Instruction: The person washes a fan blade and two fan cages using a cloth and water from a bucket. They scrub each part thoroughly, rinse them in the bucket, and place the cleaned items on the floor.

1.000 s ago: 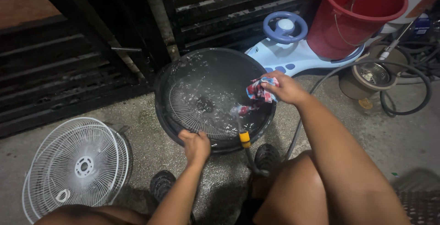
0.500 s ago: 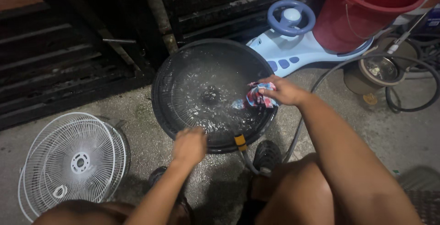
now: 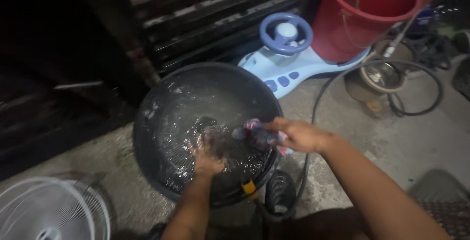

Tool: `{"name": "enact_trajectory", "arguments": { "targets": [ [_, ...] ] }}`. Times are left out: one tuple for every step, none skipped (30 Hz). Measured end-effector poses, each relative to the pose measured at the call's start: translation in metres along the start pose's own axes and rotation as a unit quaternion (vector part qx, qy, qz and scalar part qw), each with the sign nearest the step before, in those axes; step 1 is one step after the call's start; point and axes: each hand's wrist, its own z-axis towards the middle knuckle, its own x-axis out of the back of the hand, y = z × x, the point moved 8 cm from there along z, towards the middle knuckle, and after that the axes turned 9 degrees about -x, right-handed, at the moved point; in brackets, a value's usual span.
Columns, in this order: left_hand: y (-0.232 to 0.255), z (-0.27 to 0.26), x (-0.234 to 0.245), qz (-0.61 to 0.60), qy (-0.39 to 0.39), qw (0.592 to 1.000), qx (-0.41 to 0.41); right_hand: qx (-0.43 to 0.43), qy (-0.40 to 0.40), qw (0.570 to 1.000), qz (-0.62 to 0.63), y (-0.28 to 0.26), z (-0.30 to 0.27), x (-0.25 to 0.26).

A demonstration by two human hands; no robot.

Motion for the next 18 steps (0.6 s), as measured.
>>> {"name": "enact_trajectory", "arguments": {
  "targets": [
    [-0.001, 0.004, 0.004, -0.003, 0.022, 1.0, 0.009, 0.007, -0.002, 1.0, -0.027, 0.0, -0.003, -0.001],
    [-0.002, 0.01, 0.01, -0.006, 0.044, 0.999, 0.019, 0.013, -0.004, 0.998, -0.055, 0.0, -0.004, -0.001],
    [0.003, 0.018, 0.011, 0.028, 0.027, 0.999, -0.01, 0.016, -0.008, 0.999, -0.043, 0.002, -0.007, -0.002],
    [0.007, 0.025, 0.011, 0.062, 0.011, 0.997, -0.04, 0.018, -0.011, 0.999, -0.031, 0.003, -0.011, -0.003],
    [0.008, 0.025, 0.007, 0.093, -0.012, 0.994, -0.064, 0.025, -0.022, 0.999, -0.016, 0.0, -0.013, -0.007],
    [0.006, 0.024, 0.003, 0.124, -0.033, 0.988, -0.089, 0.026, -0.024, 0.999, -0.008, -0.002, -0.015, -0.01],
    [0.004, 0.026, 0.002, 0.156, -0.049, 0.98, -0.112, 0.028, -0.022, 0.999, -0.005, -0.003, -0.015, -0.008],
    [0.001, 0.027, 0.0, 0.188, -0.064, 0.971, -0.135, 0.031, -0.02, 0.999, -0.002, -0.005, -0.017, -0.007],
    [0.0, 0.031, 0.0, 0.153, -0.066, 0.969, -0.184, 0.011, -0.034, 0.999, -0.008, -0.004, -0.015, -0.007],
    [-0.001, 0.036, 0.001, 0.117, -0.069, 0.963, -0.232, -0.008, -0.048, 0.999, -0.015, -0.004, -0.015, -0.008],
    [-0.002, 0.041, 0.002, 0.082, -0.069, 0.955, -0.276, -0.025, -0.06, 0.998, -0.024, -0.003, -0.013, -0.007],
    [-0.016, 0.049, 0.004, 0.191, -0.036, 0.949, -0.25, -0.03, -0.065, 0.997, -0.037, -0.004, -0.012, -0.006],
    [-0.034, 0.054, 0.007, 0.296, -0.009, 0.93, -0.217, -0.033, -0.073, 0.996, -0.047, -0.006, -0.011, -0.008],
    [-0.05, 0.056, 0.007, 0.398, 0.018, 0.899, -0.18, -0.036, -0.082, 0.994, -0.057, -0.008, -0.01, -0.01],
    [-0.06, 0.053, 0.021, 0.275, 0.131, 0.937, -0.171, -0.028, -0.089, 0.994, -0.056, -0.01, -0.011, -0.013],
    [-0.075, 0.045, 0.034, 0.144, 0.242, 0.947, -0.157, -0.021, -0.095, 0.994, -0.055, -0.012, -0.012, -0.016],
    [-0.089, 0.04, 0.05, 0.013, 0.356, 0.924, -0.142, -0.013, -0.094, 0.994, -0.06, -0.012, -0.012, -0.013],
    [-0.095, 0.052, 0.039, 0.093, 0.278, 0.954, -0.069, -0.016, -0.082, 0.995, -0.053, -0.01, -0.011, -0.006]
  ]
}}
